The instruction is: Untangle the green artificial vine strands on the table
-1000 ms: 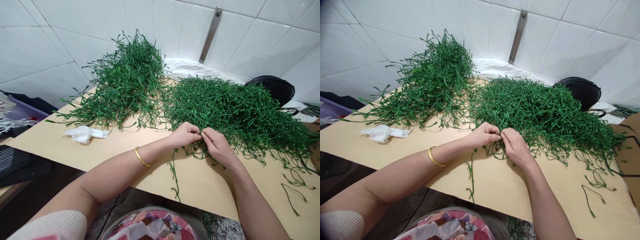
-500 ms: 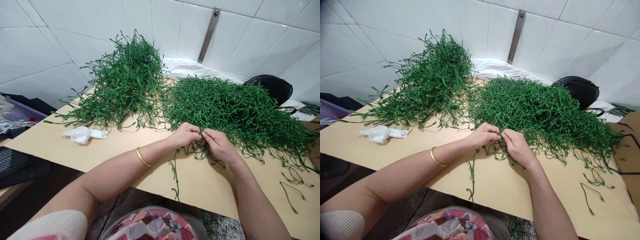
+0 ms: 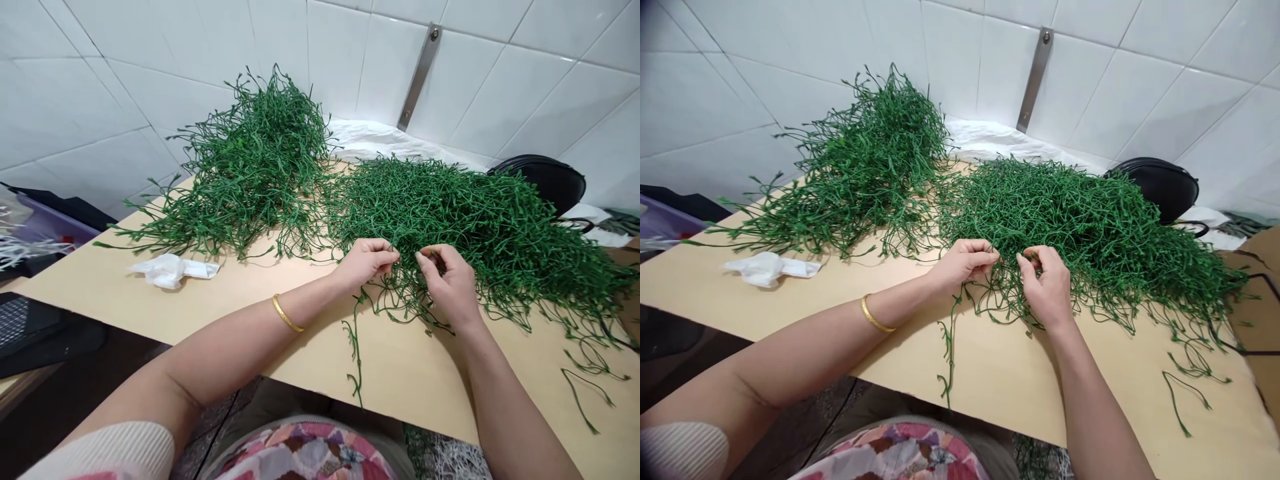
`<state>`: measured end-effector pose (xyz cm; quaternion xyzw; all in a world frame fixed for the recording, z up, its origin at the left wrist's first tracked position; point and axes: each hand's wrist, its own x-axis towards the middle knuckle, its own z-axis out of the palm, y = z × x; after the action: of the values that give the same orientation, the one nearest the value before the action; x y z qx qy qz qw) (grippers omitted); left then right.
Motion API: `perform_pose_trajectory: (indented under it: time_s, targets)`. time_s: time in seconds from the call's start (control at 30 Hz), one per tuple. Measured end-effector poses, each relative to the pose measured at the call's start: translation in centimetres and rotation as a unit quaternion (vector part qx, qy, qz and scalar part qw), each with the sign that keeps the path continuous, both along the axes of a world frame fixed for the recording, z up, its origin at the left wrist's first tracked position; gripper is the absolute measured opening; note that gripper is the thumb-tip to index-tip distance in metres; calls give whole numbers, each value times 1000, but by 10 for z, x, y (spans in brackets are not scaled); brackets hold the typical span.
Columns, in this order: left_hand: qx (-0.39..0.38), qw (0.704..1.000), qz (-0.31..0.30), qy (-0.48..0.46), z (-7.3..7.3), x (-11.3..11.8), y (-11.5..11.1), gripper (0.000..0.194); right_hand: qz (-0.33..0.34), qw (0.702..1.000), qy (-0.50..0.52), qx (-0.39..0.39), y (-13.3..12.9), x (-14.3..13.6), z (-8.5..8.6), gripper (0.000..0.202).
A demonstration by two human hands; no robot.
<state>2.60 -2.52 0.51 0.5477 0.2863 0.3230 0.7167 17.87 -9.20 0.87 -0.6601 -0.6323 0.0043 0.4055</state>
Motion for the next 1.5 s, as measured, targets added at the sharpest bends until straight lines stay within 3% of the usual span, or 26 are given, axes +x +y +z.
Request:
perform_pose_trajectory:
  time_s: [0.1,0.17,0.37,0.43,0.57,0.73,0.93,1.1,1.3,1.5]
  targets:
    - [-20,1000,2,-22,-1,0,1,17,-21,990,-113,82,-3,-9,2,18]
    - [-30,999,0,-35,-2,0,0,18,-13,987,-127,102,-5,-15,2,19]
    - [-80,995,-17,-66,-4,1,-1,20,81,995,55,-34,-4,-27,-6,27]
    - [-76,995,-15,-62,-3,1,-2,21,95,992,74,-45,-2,-26,-8,23]
    - [-66,997,-5,-48,-2,3,-5,19,90,995,-53,-3,-1,-24,-10,21]
    - [-40,999,33,6,-1,5,-8,23,70,981,-178,-11,-3,-24,-11,24]
    - [-28,997,75,16,0,4,-5,12,76,992,-96,-8,-4,-27,-9,19]
    - [-78,995,59,-31,1,4,-5,14,118,991,-41,-47,-4,-28,-6,13]
    - [-156,987,-8,-45,10,-1,-6,16,125,989,-67,-45,-4,-25,-4,16]
    - [-226,971,-31,-72,9,-2,-4,10,150,985,-47,-70,-3,-26,-4,21]
